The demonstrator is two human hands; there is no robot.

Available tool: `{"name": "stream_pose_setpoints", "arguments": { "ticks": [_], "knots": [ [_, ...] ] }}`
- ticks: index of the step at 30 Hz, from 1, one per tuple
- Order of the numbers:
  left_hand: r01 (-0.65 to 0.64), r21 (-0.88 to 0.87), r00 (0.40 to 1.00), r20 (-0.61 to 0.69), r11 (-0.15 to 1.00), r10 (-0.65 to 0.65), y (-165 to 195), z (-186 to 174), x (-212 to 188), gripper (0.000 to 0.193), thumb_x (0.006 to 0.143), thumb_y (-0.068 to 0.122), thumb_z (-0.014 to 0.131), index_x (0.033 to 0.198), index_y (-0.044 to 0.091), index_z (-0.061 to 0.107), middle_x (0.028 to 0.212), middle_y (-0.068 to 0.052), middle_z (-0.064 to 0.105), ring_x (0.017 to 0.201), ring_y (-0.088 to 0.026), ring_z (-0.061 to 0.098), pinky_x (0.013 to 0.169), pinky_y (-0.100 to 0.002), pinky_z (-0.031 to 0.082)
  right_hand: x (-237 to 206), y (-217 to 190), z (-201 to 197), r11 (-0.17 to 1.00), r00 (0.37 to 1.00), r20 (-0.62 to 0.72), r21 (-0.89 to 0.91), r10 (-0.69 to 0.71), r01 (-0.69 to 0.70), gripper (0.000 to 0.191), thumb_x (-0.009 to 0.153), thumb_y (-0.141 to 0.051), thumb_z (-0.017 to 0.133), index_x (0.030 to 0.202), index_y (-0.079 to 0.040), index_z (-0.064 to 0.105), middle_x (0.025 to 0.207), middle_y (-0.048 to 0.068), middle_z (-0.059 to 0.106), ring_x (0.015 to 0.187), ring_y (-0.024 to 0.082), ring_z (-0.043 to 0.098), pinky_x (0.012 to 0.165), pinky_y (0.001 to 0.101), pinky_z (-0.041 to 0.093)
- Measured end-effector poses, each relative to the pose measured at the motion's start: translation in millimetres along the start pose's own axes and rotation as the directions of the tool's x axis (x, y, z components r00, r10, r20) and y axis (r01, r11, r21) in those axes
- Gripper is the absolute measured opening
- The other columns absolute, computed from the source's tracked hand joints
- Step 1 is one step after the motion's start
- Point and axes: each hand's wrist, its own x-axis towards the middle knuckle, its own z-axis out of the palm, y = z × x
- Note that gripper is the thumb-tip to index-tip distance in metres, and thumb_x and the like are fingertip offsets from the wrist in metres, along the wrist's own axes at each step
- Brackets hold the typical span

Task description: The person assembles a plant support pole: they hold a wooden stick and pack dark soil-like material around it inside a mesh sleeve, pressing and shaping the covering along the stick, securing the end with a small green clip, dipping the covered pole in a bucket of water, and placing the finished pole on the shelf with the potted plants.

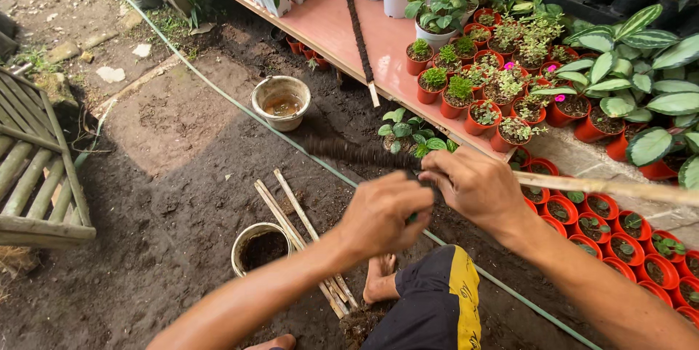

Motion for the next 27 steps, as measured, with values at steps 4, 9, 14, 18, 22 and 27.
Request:
{"name": "stream_pose_setpoints", "arguments": {
  "ticks": [4,9,14,18,22,27],
  "knots": [
    [0.087,-0.077,0.975,0.211,0.993,-0.069,-46.2,-52.3,37.7,0.034,0.086,0.018,0.08,0.074,0.009,0.05,0.068,-0.001,0.052,0.067,-0.014,0.054,0.058,-0.033,0.044,1.0,9.9,-12.7,0.918,0.928,0.065,0.189,-0.367,0.35,0.025,0.076,-0.008,0.081,0.099,-0.011,0.074,0.091,0.004,0.075,0.072,0.023,0.073,0.063,0.0364,0.058],
    [0.691,-0.52,0.718,0.417,0.502,-0.557,-46.3,-34.2,17.2,0.03,0.094,0.03,0.076,0.074,0.021,0.055,0.065,0.007,0.055,0.066,-0.008,0.056,0.059,-0.027,0.045,1.2,0.1,-16.3,0.722,0.985,-0.108,0.671,-0.134,0.171,0.022,0.091,-0.01,0.077,0.111,-0.006,0.069,0.109,0.004,0.075,0.087,0.016,0.078,0.076,0.0293,0.065],
    [0.475,-0.404,0.873,0.102,0.782,-0.478,1.6,6.1,-15.3,0.045,0.095,0.019,0.079,0.067,0.009,0.044,0.063,0.002,0.048,0.063,-0.012,0.048,0.058,-0.031,0.04,5.4,-2.6,-15.3,0.962,0.971,-0.069,0.169,0.229,-0.215,0.039,0.079,-0.017,0.084,0.117,-0.015,0.078,0.102,0.011,0.077,0.056,0.018,0.066,0.053,0.0329,0.056],
    [-0.099,-0.011,0.995,0.017,0.995,0.1,-26.6,-33.6,8.7,0.022,0.082,-0.003,0.068,0.074,0.014,0.056,0.068,-0.001,0.055,0.069,-0.015,0.054,0.063,-0.034,0.044,2.9,8.3,-15.8,0.995,0.994,0.058,0.031,-0.096,0.095,0.032,0.078,-0.02,0.083,0.109,-0.025,0.081,0.085,0.003,0.081,0.065,0.018,0.067,0.051,0.0344,0.054],
    [0.423,-0.266,0.895,0.274,0.866,-0.352,-62.8,-68.1,28.1,0.041,0.088,0.019,0.082,0.068,0.013,0.047,0.062,0.001,0.052,0.06,-0.01,0.049,0.057,-0.028,0.045,0.9,15.8,-16.4,0.89,0.963,0.083,0.411,-0.255,0.2,0.032,0.079,-0.018,0.082,0.111,-0.022,0.08,0.089,0.0,0.082,0.064,0.01,0.066,0.051,0.0274,0.052],
    [0.727,-0.538,0.659,0.371,0.427,-0.654,-36.8,-28.1,-4.6,0.023,0.09,0.02,0.073,0.073,0.018,0.058,0.065,0.006,0.056,0.06,-0.008,0.046,0.055,-0.028,0.04,1.9,4.1,-12.3,0.861,0.991,0.017,0.492,0.136,-0.127,0.036,0.081,-0.016,0.082,0.116,-0.018,0.078,0.088,-0.002,0.082,0.058,0.011,0.064,0.048,0.0274,0.048]
  ]
}}
